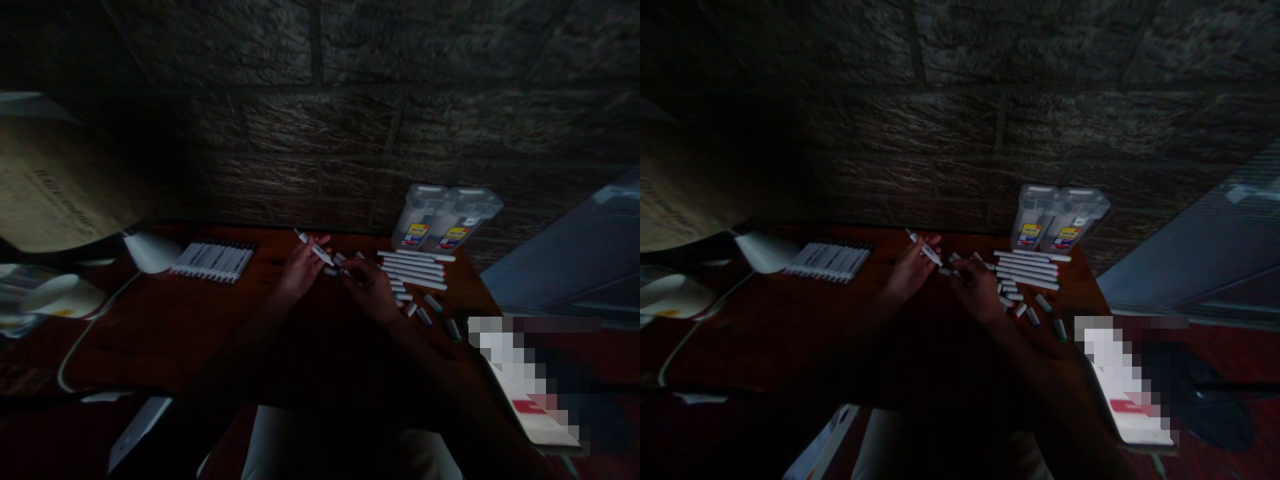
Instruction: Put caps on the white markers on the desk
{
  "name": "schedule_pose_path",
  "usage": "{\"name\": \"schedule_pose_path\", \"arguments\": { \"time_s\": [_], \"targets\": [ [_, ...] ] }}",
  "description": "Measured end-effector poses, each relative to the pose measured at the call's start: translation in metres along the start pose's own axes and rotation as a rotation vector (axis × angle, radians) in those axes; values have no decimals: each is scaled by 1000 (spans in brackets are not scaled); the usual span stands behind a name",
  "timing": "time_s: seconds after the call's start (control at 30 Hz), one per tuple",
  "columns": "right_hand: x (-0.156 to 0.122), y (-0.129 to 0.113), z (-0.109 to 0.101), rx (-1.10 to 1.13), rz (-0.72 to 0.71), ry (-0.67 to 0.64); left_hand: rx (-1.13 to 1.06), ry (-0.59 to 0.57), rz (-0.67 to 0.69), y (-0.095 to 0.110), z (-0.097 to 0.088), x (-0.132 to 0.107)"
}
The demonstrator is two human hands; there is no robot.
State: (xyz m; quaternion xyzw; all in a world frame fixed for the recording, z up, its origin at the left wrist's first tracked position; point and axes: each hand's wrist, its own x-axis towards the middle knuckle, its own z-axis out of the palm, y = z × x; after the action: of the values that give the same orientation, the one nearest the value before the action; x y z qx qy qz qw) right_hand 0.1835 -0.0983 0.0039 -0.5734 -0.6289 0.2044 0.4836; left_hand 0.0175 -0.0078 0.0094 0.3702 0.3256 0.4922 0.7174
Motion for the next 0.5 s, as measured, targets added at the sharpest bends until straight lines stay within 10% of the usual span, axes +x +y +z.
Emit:
{"name": "schedule_pose_path", "arguments": {
  "time_s": [0.23, 0.5],
  "targets": [
    [-1, -2, 1, 72, 15, 27, 92, -46, 70, -8, -4, 2],
    [-1, -2, 2, 62, -15, 13, -227, 158, 12, 7, 16, -7]
  ]
}}
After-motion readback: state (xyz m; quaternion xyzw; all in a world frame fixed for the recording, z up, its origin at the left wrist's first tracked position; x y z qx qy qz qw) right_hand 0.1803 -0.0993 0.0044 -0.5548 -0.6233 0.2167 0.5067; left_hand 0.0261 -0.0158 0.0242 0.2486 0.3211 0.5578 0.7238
